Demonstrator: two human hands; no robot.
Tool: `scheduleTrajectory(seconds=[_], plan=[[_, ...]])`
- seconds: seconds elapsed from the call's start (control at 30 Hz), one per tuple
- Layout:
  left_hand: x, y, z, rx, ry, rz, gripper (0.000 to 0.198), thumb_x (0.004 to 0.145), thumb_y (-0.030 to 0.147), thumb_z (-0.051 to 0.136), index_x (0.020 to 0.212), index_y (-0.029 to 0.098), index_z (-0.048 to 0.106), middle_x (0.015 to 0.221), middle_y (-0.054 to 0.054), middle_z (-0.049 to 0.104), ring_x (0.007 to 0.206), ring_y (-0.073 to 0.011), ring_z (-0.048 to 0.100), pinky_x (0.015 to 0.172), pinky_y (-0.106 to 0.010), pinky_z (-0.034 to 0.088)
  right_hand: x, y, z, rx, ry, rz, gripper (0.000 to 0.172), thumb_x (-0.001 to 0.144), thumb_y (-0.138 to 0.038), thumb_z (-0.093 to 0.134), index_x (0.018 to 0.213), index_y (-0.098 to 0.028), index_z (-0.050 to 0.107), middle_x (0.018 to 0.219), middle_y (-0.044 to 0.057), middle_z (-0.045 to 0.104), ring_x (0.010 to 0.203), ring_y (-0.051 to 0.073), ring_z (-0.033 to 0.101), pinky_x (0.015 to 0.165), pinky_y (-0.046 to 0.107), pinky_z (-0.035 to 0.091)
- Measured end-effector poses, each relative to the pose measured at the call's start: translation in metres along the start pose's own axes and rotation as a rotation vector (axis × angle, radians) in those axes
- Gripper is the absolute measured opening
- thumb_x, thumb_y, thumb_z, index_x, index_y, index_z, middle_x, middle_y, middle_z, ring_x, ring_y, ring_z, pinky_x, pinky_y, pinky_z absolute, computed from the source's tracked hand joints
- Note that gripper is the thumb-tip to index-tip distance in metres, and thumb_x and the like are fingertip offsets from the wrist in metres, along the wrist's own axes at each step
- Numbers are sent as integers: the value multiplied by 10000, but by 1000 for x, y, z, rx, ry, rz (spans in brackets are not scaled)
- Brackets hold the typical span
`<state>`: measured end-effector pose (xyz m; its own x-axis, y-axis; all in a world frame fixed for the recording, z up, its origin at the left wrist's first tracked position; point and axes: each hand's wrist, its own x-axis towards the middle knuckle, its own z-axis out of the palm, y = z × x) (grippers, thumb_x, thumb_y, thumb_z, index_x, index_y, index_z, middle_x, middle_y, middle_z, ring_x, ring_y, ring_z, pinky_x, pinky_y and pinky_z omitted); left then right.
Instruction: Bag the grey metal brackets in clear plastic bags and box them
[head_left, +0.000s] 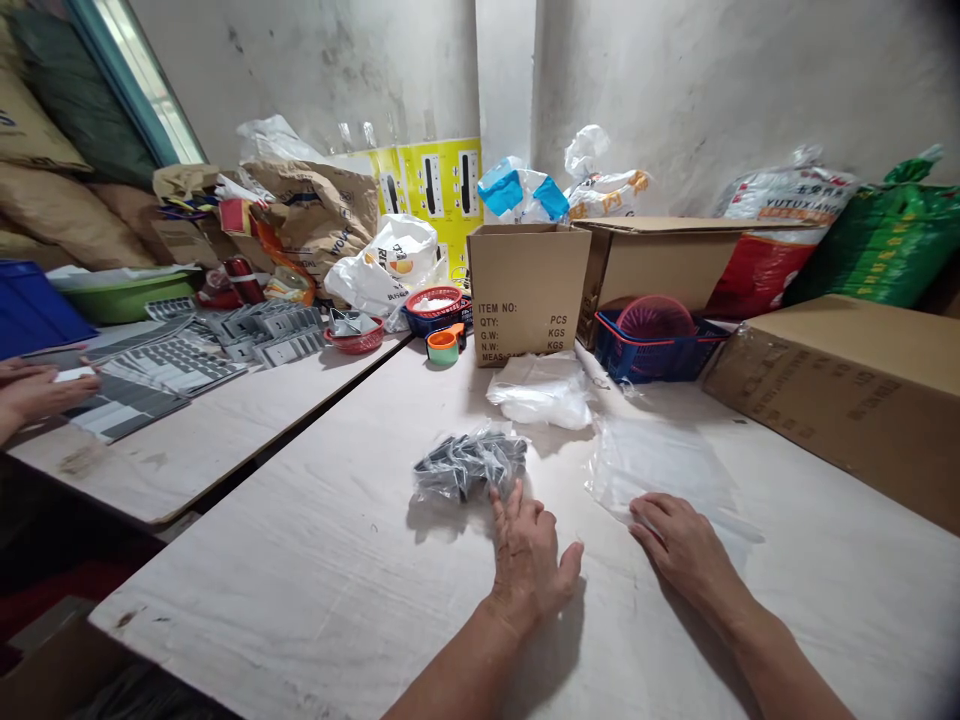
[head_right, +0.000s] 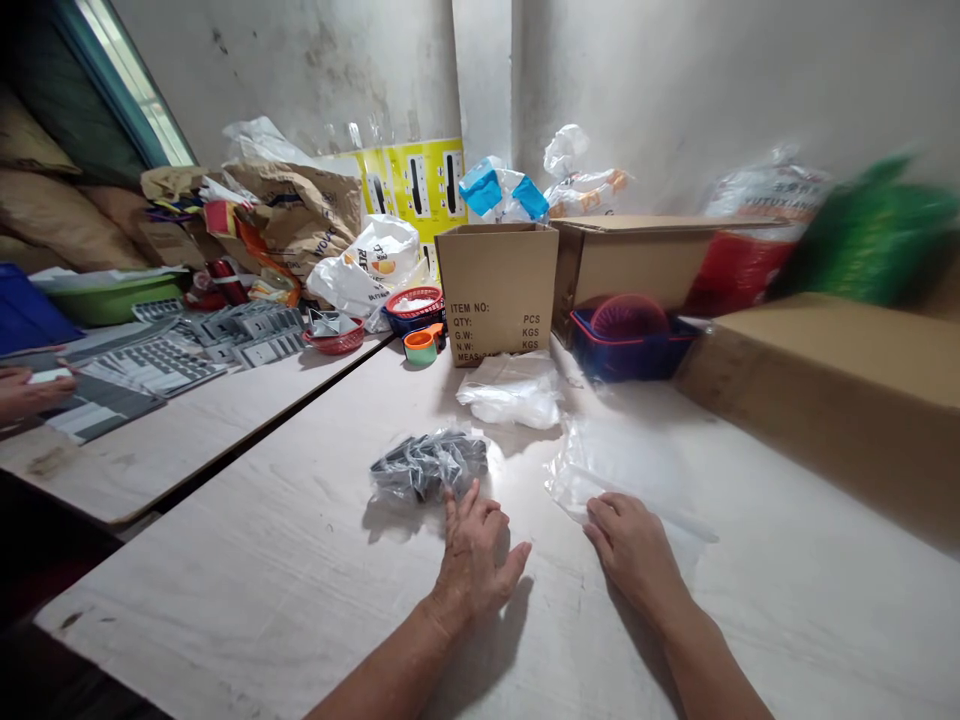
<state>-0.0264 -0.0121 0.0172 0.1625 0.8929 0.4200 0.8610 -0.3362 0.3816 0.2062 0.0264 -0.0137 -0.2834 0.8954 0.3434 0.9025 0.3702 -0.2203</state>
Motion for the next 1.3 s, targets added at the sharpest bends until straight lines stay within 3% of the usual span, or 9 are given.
scheduleTrajectory(seconds=[1.3], plan=[[3,-2,-3,-41,74,-54,169,706,308,581,807,176,613,945,-105,619,1225,-371,375,1026,-646,144,0,1,1,-25,3,-49,256,868,-298,420,973,-196,630,1014,94,604,937,239,537,781,360,429]])
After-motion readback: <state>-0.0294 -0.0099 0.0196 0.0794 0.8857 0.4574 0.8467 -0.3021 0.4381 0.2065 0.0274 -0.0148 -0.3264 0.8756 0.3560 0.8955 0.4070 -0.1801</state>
